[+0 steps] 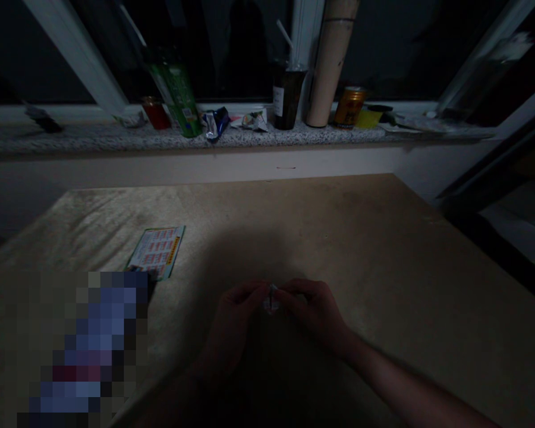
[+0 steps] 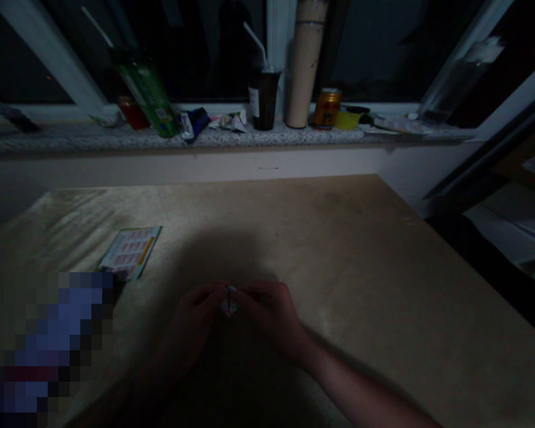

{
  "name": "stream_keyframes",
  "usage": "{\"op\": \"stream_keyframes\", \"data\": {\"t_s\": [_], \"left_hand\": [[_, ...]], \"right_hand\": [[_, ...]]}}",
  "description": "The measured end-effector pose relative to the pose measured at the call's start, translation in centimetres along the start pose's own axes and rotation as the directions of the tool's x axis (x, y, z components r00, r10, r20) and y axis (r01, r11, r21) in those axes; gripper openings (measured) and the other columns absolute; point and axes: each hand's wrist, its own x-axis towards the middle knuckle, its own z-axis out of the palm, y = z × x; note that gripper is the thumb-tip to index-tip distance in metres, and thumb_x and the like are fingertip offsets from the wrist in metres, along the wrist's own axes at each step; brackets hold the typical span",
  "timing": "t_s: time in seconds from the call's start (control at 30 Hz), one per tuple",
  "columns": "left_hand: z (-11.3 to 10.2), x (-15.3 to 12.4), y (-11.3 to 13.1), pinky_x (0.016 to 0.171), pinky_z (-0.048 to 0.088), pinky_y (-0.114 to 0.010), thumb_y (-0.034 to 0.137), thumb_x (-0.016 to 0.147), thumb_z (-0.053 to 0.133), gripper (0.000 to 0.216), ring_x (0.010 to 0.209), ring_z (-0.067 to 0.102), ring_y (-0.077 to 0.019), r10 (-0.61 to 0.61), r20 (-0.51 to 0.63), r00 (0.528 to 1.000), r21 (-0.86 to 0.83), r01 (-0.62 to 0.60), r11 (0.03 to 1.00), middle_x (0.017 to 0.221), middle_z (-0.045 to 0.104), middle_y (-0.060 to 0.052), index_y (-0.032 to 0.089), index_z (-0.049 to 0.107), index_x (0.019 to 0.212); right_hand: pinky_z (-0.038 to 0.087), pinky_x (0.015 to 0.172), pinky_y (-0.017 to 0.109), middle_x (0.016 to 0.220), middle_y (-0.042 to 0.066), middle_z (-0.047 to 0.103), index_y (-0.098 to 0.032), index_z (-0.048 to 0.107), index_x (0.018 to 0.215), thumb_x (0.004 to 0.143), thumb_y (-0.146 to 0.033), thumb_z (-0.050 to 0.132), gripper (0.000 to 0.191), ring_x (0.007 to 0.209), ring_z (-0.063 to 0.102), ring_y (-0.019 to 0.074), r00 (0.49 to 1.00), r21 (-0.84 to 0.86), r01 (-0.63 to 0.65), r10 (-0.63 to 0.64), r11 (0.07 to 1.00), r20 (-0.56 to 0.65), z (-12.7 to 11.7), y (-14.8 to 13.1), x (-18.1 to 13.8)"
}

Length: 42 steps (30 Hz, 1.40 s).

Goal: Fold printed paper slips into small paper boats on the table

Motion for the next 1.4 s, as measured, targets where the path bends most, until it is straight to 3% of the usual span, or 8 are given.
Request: {"op": "stream_keyframes", "data": {"t_s": [0.17,0.3,0.57,0.73,0.93,1.07,1.17,1.4], "left_hand": [[0.1,-0.1,-0.1,0.069,0.048,-0.024,0.036,0.071,0.070,0.021,0.073,0.063,-0.0173,-0.019,-0.001,1.000,-0.055,0.019,0.998,0.077,0.070,-0.002,0.016,0.071,0.078],[0.1,-0.1,-0.3,0.070,0.049,-0.027,0.039,0.071,0.069,0.027,0.075,0.063,-0.0188,-0.030,-0.080,0.996,-0.048,0.026,0.998,0.079,0.069,-0.004,0.015,0.069,0.081],[0.2,-0.4,0.7,0.072,0.048,-0.026,0.033,0.076,0.063,0.016,0.077,0.064,-0.0175,0.155,-0.046,0.987,0.174,-0.145,0.974,0.079,0.068,-0.001,0.018,0.064,0.078],[-0.1,-0.1,0.4,0.074,0.048,-0.027,0.032,0.075,0.062,0.019,0.080,0.063,-0.0173,0.237,-0.084,0.968,0.217,-0.215,0.952,0.082,0.065,0.001,0.021,0.058,0.090],[-0.4,-0.4,0.5,0.079,0.046,-0.028,0.030,0.083,0.053,0.015,0.086,0.061,-0.0179,0.297,0.041,0.954,0.330,-0.294,0.897,0.089,0.065,0.000,0.022,0.060,0.094],[-0.3,-0.7,0.1,0.086,0.044,-0.031,0.027,0.079,0.061,0.026,0.099,0.058,-0.0198,0.346,0.130,0.929,0.308,-0.370,0.877,0.109,0.061,-0.004,0.022,0.054,0.103],[0.0,-0.8,-0.3,0.086,0.046,-0.034,0.026,0.070,0.071,0.043,0.100,0.060,-0.0222,0.277,0.131,0.952,0.272,-0.303,0.914,0.111,0.062,-0.007,0.021,0.048,0.105],[0.3,-0.8,0.0,0.062,0.050,-0.025,0.026,0.066,0.073,0.046,0.073,0.067,-0.0178,0.105,0.054,0.993,0.209,-0.114,0.971,0.074,0.067,0.004,0.024,0.040,0.098]], "right_hand": [[0.045,0.058,0.023,0.067,0.001,0.069,-0.018,0.070,0.072,0.081,-0.033,0.059,0.020,0.063,0.061,0.0140,0.999,0.032,0.001,0.000,0.999,-0.038,0.3,0.2,-0.1],[0.044,0.057,0.024,0.066,0.001,0.068,-0.018,0.068,0.071,0.079,-0.033,0.061,0.019,0.062,0.059,0.0138,0.991,0.051,-0.052,0.057,0.997,-0.117,0.5,0.6,0.1],[0.040,0.052,0.022,0.061,-0.001,0.062,-0.018,0.065,0.067,0.079,-0.033,0.060,0.020,0.057,0.055,0.0119,0.995,0.106,-0.069,0.076,0.992,-0.068,0.4,0.5,0.1],[0.040,0.052,0.022,0.060,-0.001,0.060,-0.018,0.062,0.066,0.079,-0.034,0.059,0.021,0.058,0.054,0.0121,0.990,0.092,-0.067,0.077,0.994,-0.114,0.3,0.6,0.2],[0.039,0.051,0.022,0.059,-0.002,0.056,-0.018,0.060,0.065,0.079,-0.035,0.058,0.022,0.056,0.051,0.0115,0.986,0.087,-0.068,0.080,0.994,-0.143,0.1,0.7,0.4],[0.038,0.052,0.022,0.058,-0.002,0.055,-0.018,0.058,0.065,0.079,-0.036,0.058,0.022,0.055,0.050,0.0113,0.982,0.123,-0.080,0.099,0.989,-0.161,0.1,0.6,0.4],[0.038,0.052,0.022,0.061,-0.002,0.056,-0.018,0.058,0.066,0.079,-0.036,0.059,0.022,0.057,0.050,0.0115,0.983,0.153,-0.078,0.102,0.985,-0.152,0.2,0.5,0.4],[0.037,0.053,0.022,0.059,-0.003,0.054,-0.018,0.057,0.066,0.079,-0.036,0.059,0.021,0.056,0.048,0.0108,0.982,0.194,-0.100,0.128,0.976,-0.136,0.2,0.7,0.4]]}}
